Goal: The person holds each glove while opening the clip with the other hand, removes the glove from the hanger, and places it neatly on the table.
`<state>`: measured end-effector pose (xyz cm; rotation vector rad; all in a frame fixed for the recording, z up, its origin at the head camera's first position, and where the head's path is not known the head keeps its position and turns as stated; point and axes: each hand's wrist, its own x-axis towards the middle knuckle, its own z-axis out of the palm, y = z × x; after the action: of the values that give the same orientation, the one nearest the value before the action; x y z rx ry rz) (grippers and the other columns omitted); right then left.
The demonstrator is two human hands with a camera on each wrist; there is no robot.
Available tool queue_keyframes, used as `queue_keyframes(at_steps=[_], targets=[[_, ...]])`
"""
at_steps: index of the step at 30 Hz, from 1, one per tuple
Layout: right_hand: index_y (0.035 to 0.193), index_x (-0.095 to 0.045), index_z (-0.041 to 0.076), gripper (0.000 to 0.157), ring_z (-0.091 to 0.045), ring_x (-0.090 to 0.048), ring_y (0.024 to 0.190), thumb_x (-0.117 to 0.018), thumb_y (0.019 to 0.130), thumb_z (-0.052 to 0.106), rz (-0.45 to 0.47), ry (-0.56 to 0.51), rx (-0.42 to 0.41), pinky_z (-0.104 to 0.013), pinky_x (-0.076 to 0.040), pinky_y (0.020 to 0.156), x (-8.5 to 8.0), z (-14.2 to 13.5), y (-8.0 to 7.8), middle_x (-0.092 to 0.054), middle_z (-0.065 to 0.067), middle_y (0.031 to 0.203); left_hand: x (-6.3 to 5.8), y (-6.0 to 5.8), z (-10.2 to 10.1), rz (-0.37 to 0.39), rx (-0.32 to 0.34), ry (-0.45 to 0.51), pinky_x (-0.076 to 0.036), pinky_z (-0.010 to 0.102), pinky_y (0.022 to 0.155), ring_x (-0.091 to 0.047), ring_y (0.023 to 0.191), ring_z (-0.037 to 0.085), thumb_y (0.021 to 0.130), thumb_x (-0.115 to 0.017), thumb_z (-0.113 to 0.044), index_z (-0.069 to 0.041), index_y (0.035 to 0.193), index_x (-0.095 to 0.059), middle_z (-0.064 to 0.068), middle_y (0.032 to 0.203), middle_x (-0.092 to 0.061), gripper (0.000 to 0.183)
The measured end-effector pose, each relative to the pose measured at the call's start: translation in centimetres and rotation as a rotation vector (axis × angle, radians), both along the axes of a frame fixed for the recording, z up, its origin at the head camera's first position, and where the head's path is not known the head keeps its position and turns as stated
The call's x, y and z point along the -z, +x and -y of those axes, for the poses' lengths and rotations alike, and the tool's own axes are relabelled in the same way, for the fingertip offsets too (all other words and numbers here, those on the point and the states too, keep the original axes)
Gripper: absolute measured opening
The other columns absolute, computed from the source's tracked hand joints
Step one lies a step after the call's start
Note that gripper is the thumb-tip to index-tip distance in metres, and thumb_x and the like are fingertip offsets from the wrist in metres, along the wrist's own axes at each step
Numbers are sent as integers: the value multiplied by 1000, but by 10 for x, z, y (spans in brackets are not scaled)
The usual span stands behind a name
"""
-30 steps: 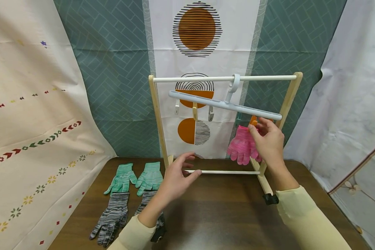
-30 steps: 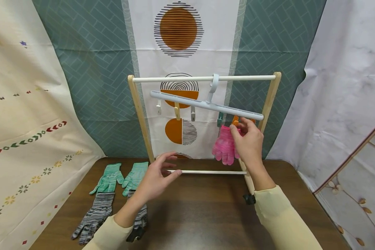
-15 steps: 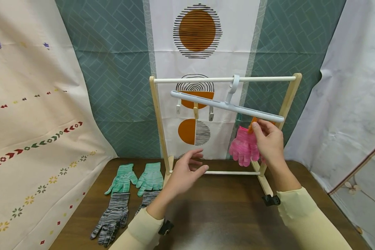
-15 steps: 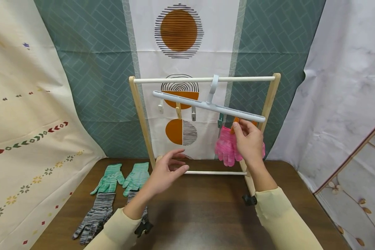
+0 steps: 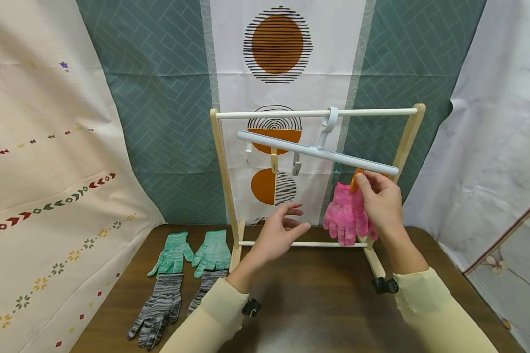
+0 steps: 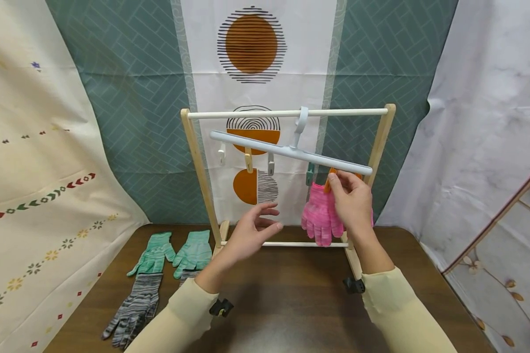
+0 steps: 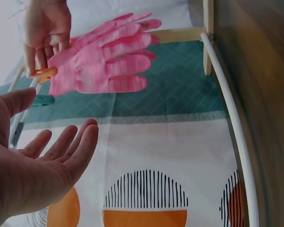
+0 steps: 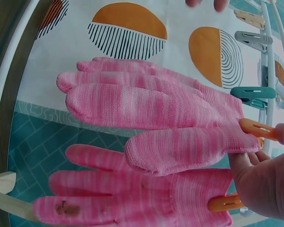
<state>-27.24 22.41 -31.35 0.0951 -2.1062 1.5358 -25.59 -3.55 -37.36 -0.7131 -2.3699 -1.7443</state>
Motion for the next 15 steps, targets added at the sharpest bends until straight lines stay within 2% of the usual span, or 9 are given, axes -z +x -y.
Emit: queue_keyframes(at_steps=[7, 12, 15], targets=[[138, -70, 5, 53, -14, -63, 111, -63, 107, 47, 8, 3, -15, -19, -51, 86, -2, 2, 4, -73, -11, 121, -3, -18, -25, 19, 54, 54, -58, 42, 97, -69, 120, 26, 101, -75, -23, -13, 152, -55, 6, 139, -66, 56], [138, -70, 7, 54, -17, -61, 114, -61, 107, 49, 30, 18, -24, -22, -50, 87, -4, 4, 8, -72, -13, 123, -4, -28, -44, 37, 94, 83, -57, 40, 100, -68, 124, 30, 102, -73, -22, -6, 152, -55, 14, 141, -65, 56], [138, -70, 6, 53, -18, -61, 114, -60, 107, 49, 30, 21, -27, -22, -51, 87, -4, 6, 10, -71, -13, 124, -4, -30, -55, 76, 118, 104, -56, 37, 101, -68, 124, 27, 103, -73, -25, -4, 152, -55, 14, 142, -66, 57]])
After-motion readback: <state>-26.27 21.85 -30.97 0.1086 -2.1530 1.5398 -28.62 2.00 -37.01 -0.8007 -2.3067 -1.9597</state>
